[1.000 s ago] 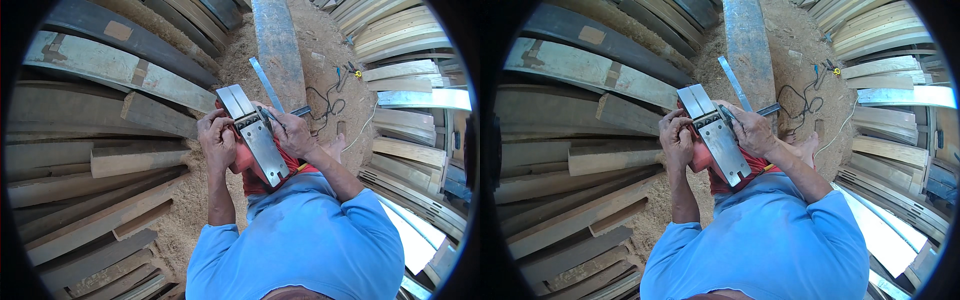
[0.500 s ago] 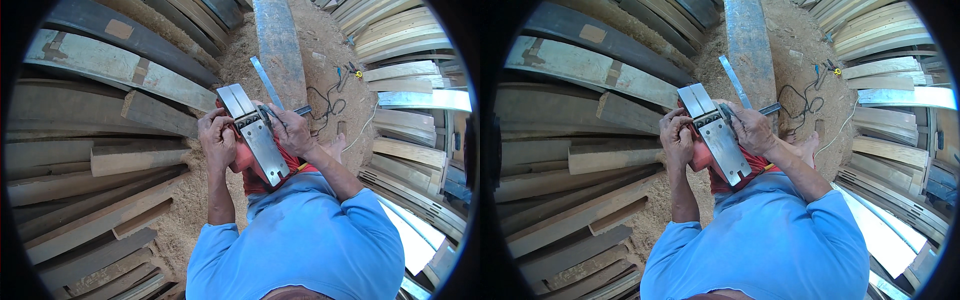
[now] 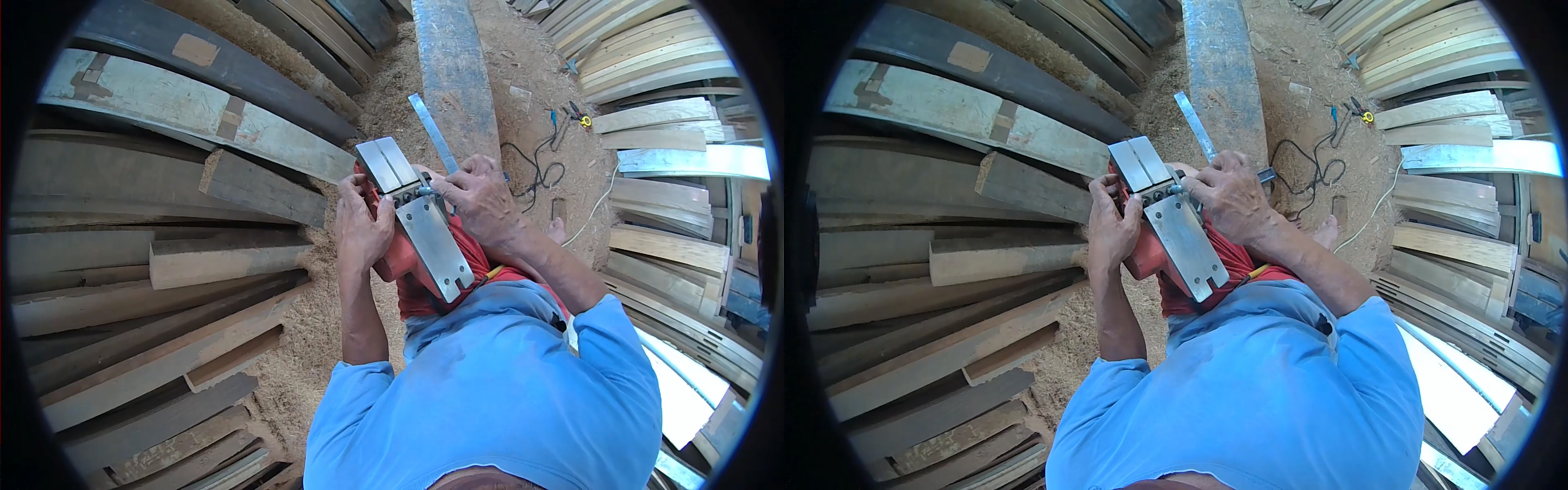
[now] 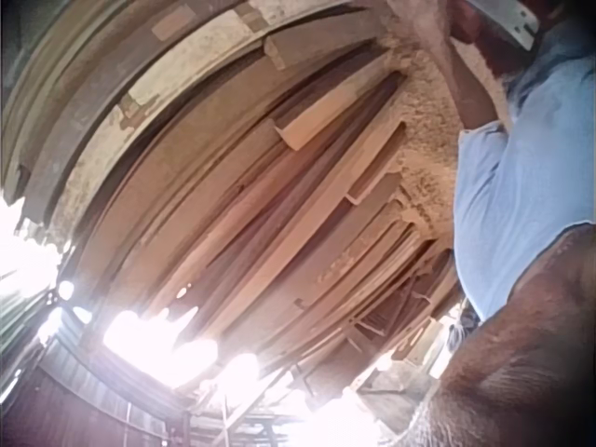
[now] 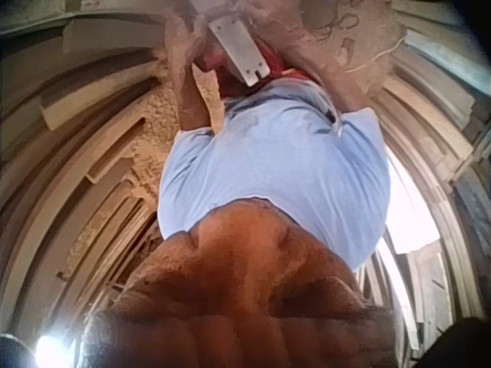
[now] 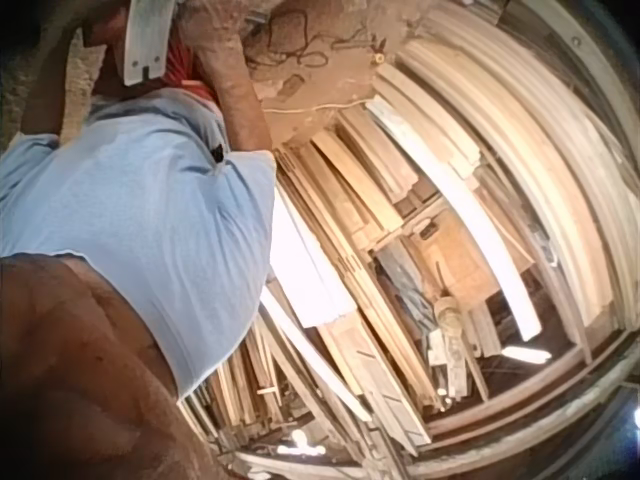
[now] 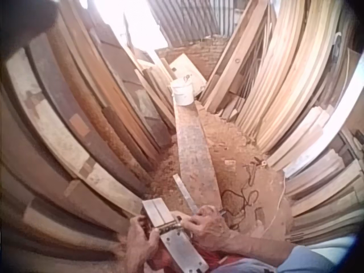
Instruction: The person adjusts the metal guide fence on an electric hand planer using a screwdriver and a wrench, turning screws to secure the alignment.
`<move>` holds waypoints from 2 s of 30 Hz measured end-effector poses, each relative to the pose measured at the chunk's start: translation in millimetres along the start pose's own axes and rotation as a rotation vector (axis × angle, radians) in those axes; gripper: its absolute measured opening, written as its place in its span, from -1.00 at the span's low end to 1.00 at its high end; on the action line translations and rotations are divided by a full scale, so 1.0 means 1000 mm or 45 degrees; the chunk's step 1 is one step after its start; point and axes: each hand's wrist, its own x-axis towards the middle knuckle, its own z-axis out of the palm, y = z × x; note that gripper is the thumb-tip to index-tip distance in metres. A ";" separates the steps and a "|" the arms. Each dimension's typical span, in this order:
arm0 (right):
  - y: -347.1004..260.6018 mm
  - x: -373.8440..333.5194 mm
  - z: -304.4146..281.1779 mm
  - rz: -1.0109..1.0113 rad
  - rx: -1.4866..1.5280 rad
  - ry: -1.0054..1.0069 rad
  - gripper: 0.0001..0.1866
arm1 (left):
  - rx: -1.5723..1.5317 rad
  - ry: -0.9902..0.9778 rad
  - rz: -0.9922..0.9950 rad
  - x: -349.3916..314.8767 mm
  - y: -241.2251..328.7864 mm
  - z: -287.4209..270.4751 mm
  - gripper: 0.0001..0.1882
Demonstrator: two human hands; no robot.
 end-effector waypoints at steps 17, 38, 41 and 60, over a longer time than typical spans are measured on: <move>-0.008 0.030 -0.011 0.518 0.686 -0.373 -0.79 | -0.055 -0.035 -0.059 -0.001 0.005 -0.001 -0.40; 0.142 -0.090 0.098 1.128 -0.129 -0.442 -0.57 | -0.158 0.305 0.388 -0.009 -0.014 0.006 -0.71; 0.140 -0.103 0.099 1.201 0.067 -0.404 -0.60 | -0.190 0.288 0.411 -0.007 -0.013 0.006 -0.71; -0.032 -0.082 -0.088 0.928 0.618 0.366 -0.77 | -0.095 0.323 0.423 -0.012 -0.019 0.005 -0.68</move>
